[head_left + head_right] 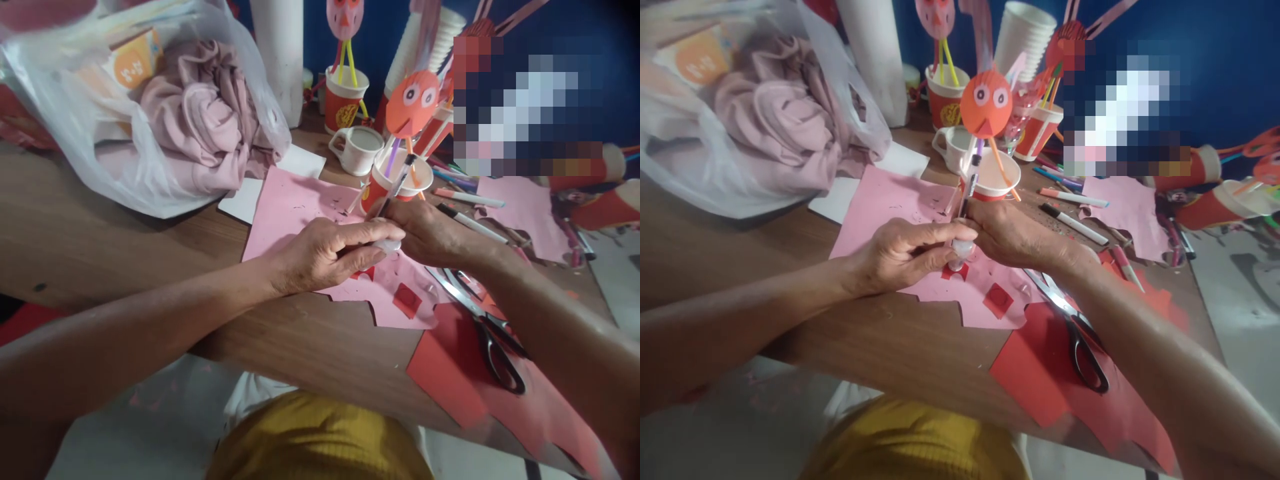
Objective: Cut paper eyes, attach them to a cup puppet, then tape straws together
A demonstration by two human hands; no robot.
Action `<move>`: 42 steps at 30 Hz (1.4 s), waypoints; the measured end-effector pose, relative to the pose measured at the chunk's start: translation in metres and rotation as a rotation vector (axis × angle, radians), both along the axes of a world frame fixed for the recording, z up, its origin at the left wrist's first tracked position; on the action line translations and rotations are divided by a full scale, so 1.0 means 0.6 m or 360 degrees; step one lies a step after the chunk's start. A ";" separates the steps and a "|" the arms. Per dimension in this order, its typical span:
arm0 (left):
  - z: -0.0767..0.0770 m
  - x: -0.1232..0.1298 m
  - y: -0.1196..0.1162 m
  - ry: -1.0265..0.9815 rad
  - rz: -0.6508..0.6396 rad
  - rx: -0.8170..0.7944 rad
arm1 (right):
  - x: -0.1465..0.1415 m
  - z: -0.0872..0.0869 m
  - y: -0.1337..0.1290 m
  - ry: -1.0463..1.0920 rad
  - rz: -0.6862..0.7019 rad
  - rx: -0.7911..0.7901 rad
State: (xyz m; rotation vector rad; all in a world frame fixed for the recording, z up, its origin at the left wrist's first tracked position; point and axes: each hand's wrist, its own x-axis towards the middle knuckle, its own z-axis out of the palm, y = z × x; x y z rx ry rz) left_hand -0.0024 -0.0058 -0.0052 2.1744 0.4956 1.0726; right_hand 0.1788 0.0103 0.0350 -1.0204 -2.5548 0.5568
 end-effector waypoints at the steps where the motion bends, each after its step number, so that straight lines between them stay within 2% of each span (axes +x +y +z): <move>1: -0.001 0.000 0.000 0.0011 0.0018 -0.0007 | 0.002 0.001 -0.002 -0.0021 0.0016 0.0001; 6: -0.005 -0.001 -0.001 0.0055 0.0036 -0.0034 | 0.014 -0.001 -0.014 -0.0001 -0.0005 -0.0116; 13: -0.001 -0.003 -0.005 0.0125 0.0096 0.0032 | 0.024 -0.011 -0.033 0.0098 -0.0037 -0.0011; 18: 0.000 -0.002 -0.006 0.0118 0.0188 0.0128 | 0.030 -0.009 -0.052 0.0020 -0.0149 -0.0110; 22: -0.001 -0.001 -0.006 0.0118 0.0174 0.0119 | 0.033 -0.011 -0.067 0.0011 -0.0204 -0.0103; 27: -0.005 -0.003 -0.008 0.0112 0.0202 0.0025 | 0.037 -0.018 -0.078 0.0145 -0.0214 -0.0045; 33: -0.003 0.002 -0.012 -0.0066 0.0105 -0.0354 | 0.066 -0.007 -0.110 0.0381 -0.0425 -0.0001; 36: 0.006 0.001 -0.013 -0.0205 0.0155 -0.0484 | 0.082 -0.006 -0.137 0.0412 -0.0447 -0.0010; 39: 0.014 -0.008 -0.008 -0.0260 0.0260 -0.0454 | 0.093 -0.012 -0.160 0.0458 -0.0536 0.0000; 42: 0.020 -0.021 0.004 -0.0201 0.0393 -0.0297 | 0.102 -0.022 -0.171 0.0471 -0.0586 0.0054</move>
